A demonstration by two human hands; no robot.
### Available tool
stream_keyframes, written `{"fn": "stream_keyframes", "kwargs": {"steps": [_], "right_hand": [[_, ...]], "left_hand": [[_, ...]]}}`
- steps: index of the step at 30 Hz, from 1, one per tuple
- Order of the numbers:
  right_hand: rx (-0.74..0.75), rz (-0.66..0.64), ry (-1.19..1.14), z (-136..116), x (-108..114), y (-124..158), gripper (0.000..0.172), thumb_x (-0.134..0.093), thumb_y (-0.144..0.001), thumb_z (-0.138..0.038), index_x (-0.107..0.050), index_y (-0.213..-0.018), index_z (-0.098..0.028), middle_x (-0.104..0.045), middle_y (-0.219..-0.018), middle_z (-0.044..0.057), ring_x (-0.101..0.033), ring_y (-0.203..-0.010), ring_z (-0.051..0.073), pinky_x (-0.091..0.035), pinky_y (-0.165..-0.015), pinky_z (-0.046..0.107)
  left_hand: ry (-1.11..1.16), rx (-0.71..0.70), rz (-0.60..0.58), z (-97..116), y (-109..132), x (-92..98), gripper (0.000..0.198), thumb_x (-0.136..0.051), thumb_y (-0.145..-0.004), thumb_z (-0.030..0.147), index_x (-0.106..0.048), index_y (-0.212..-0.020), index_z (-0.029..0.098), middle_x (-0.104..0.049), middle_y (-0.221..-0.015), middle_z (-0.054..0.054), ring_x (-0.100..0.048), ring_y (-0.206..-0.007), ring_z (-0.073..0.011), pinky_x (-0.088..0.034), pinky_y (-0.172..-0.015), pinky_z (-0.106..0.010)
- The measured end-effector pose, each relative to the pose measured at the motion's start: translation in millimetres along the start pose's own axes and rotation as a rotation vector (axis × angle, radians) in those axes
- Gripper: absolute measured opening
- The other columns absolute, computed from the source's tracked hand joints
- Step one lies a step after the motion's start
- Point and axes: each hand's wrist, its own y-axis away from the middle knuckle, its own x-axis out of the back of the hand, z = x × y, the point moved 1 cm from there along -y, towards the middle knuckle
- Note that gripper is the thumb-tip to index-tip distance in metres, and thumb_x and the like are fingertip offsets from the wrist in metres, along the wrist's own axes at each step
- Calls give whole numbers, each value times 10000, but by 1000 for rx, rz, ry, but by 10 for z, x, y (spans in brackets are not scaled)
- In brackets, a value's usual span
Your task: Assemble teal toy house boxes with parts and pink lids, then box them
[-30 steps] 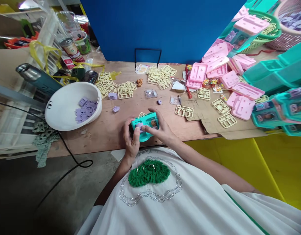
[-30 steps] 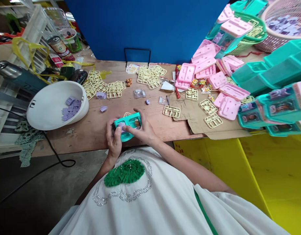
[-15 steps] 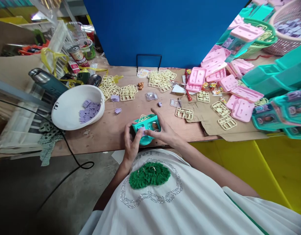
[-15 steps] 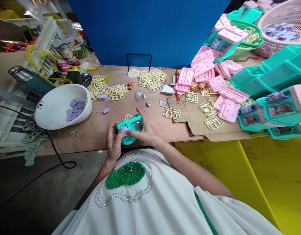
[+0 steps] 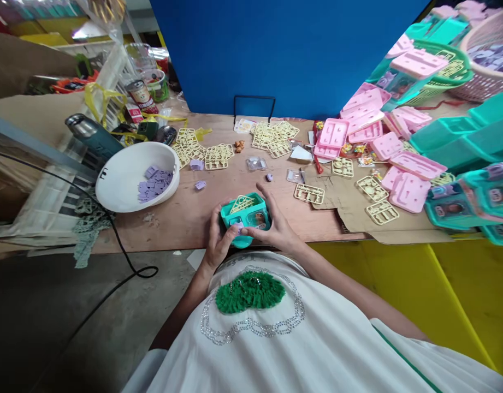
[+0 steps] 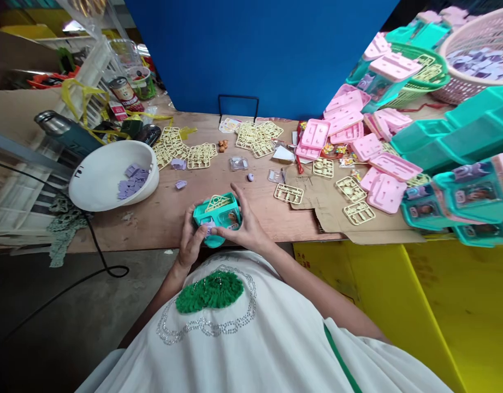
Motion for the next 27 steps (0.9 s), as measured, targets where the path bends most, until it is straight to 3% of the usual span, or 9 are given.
{"fn": "stream_keyframes", "kwargs": {"steps": [6,9,11,13,15,16,19,24,27], "right_hand": [[11,3,61,26,4,0,1224,-859,-708,-723,-272,-1692,-294,-302,-1740,123,-322,-1594,364,-291,-1314,544],[59,66,107,29,12,21,1102,-838,-753,-695,-351,-1653,-288,-379,-1693,131,-391,-1544,361,-367,-1263,548],[180,182,218,-2,19,54,863,-825,-811,-617,-513,-1541,-279,-508,-1576,144,-485,-1445,358,-434,-1192,557],[344,248,373,-50,14,87,488,-787,-888,-491,-690,-1314,-274,-659,-1336,131,-576,-1281,335,-466,-1121,561],[465,223,480,-89,-9,104,178,-714,-959,-365,-768,-1101,-274,-716,-1079,97,-618,-1103,296,-490,-1036,541],[494,204,498,-101,-23,105,131,-672,-985,-321,-781,-1041,-275,-715,-996,84,-619,-1035,281,-499,-988,526],[483,174,501,-120,-75,91,195,-603,-1008,-270,-795,-980,-273,-707,-932,81,-606,-967,274,-500,-904,514],[476,147,464,-143,-142,92,165,-602,-998,-261,-749,-924,-262,-677,-909,75,-601,-950,271,-497,-918,515],[416,258,426,-130,-96,87,127,-673,-960,-336,-702,-1052,-253,-673,-1089,106,-612,-1105,295,-496,-1020,532]], "left_hand": [[-97,-20,25,-65,51,-37,720,-651,-946,627,-462,-1522,238,-538,-1555,-160,-547,-1435,-323,-434,-1219,-458],[-131,-51,53,-105,48,-96,730,-636,-959,620,-430,-1537,225,-537,-1543,-177,-571,-1398,-325,-458,-1189,-465],[-155,-69,101,-124,45,-118,663,-636,-971,594,-458,-1493,227,-579,-1475,-169,-615,-1320,-310,-500,-1131,-450],[-176,-75,131,-140,41,-128,585,-641,-979,567,-480,-1434,236,-607,-1394,-147,-648,-1226,-283,-533,-1064,-420],[-200,-83,133,-153,34,-133,559,-652,-976,561,-475,-1399,241,-602,-1347,-132,-645,-1191,-269,-535,-1040,-405],[-216,-89,132,-155,27,-135,564,-655,-973,567,-467,-1393,241,-592,-1340,-131,-635,-1198,-271,-529,-1044,-408],[-265,-118,130,-145,-3,-150,595,-627,-973,612,-448,-1394,231,-578,-1338,-140,-612,-1220,-284,-509,-1063,-426],[-258,-128,110,-106,-33,-160,524,-576,-996,613,-472,-1353,244,-593,-1264,-108,-621,-1130,-261,-517,-996,-396],[-266,-109,122,-100,-24,-140,431,-596,-1000,557,-503,-1287,249,-578,-1193,-82,-613,-1083,-245,-505,-969,-379]]}}
